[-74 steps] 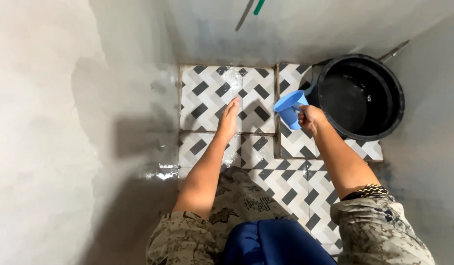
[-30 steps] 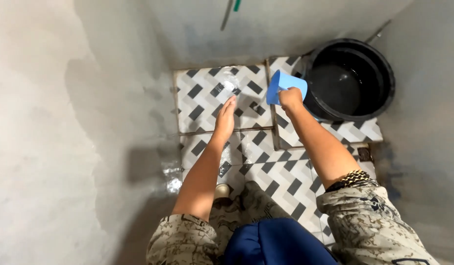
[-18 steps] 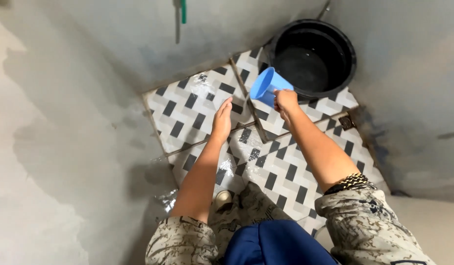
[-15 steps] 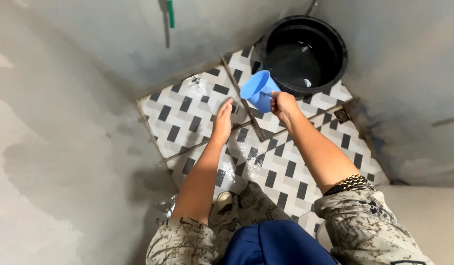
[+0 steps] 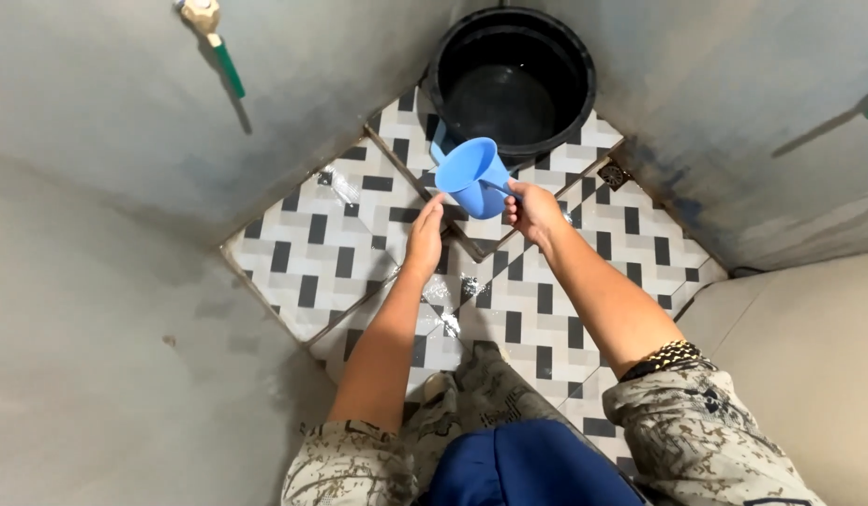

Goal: Washing and rinsing plastic buckets and a scoop in a bathroom.

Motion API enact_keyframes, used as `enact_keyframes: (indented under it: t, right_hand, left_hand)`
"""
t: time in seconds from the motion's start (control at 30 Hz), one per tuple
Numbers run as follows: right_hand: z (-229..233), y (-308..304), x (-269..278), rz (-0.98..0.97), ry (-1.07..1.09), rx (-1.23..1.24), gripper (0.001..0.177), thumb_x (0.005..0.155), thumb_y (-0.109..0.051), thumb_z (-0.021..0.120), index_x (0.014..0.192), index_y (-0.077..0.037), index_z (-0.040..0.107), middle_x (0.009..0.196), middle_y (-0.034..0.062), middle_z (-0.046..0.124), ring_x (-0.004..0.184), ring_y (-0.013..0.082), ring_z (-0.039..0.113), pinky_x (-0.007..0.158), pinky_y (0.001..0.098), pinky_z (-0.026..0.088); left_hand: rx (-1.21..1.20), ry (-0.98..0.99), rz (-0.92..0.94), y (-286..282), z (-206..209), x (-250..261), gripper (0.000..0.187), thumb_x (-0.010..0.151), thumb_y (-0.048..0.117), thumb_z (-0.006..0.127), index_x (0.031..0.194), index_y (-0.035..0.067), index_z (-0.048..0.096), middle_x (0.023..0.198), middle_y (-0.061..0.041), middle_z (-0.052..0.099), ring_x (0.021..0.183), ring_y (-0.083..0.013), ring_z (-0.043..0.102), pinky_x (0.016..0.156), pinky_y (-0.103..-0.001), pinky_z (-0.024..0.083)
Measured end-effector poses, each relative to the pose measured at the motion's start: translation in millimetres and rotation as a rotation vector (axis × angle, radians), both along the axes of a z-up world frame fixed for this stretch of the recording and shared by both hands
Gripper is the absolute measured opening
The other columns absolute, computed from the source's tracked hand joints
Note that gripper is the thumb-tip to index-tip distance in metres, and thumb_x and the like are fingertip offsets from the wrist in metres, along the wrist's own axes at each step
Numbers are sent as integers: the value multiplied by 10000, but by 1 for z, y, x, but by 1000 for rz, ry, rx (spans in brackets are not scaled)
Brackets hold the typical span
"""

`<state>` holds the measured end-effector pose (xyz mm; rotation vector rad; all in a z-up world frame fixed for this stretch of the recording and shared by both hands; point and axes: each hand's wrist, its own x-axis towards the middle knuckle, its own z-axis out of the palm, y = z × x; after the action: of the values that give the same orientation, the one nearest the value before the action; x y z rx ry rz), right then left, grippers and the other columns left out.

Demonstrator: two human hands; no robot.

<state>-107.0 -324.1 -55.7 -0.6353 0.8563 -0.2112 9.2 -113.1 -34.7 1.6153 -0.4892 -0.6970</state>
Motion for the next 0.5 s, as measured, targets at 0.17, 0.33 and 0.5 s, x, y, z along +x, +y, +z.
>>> enact_keyframes:
  t: [0.17,0.33,0.5]
  right_hand:
    - [-12,-29,-17,-75,7,-48,137,1030,-224,571,958,-117,524,709,-9,509,598,109,436,540,259,369]
    - [-30,-76,-18,-109,25,-56,98,1016,-222,566,1043,-128,577,710,-21,506,596,97,437,532,253,372]
    - [-63,-131,-4,-127,-3,-56,135,1030,-236,579,1098,-128,533,745,-17,510,606,97,457,538,255,390]
  left_hand:
    - [69,28,-31,-32,-3,-5,479,1045,355,450,1428,99,583,1479,-126,587,1408,-253,501,1167,-339,342]
    - [77,20,-57,-73,-14,-5,485,1047,355,448,1431,87,574,1483,-128,582,1408,-255,499,1163,-334,338]
    - [40,-29,-43,-127,-54,7,495,1058,343,452,1428,35,566,1469,-145,593,1404,-267,510,1164,-333,345]
